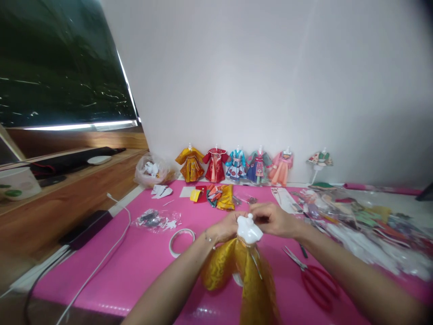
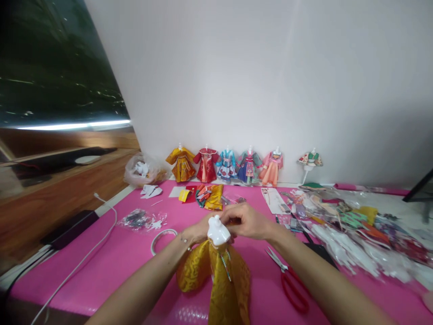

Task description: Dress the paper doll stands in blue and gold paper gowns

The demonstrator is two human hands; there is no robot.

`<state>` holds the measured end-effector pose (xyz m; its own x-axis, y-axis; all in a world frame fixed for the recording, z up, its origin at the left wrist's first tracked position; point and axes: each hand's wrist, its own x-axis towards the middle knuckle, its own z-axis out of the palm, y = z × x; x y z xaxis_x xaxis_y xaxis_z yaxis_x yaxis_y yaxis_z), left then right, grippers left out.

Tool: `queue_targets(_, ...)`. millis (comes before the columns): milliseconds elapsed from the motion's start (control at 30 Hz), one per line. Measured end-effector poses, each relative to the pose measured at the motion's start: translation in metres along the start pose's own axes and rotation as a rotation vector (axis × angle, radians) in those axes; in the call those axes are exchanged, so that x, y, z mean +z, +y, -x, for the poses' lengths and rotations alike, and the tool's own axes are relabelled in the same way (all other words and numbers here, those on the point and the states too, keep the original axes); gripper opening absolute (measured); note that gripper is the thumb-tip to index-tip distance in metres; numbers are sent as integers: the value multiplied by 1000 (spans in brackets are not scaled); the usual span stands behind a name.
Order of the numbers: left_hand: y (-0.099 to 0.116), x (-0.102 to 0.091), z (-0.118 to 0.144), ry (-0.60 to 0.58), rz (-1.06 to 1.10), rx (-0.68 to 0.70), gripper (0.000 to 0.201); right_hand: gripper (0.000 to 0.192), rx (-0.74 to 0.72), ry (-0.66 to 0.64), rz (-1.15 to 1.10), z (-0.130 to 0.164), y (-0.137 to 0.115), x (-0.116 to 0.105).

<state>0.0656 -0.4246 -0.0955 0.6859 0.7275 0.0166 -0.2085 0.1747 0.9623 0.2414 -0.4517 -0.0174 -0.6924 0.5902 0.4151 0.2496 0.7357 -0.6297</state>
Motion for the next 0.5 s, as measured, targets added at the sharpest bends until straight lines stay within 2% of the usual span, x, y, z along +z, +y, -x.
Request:
queue_targets(67,-1,1,-1,-6,30,-12,5,11,-23,20,14,3,1,0)
queue_targets(300,0,3,-1,-39,101,-70,11,23,-85,59,74,10,2,-2)
queue_targets(500,7,6,5,-82,109,-124,3,26,-123,93,108,13,3,0)
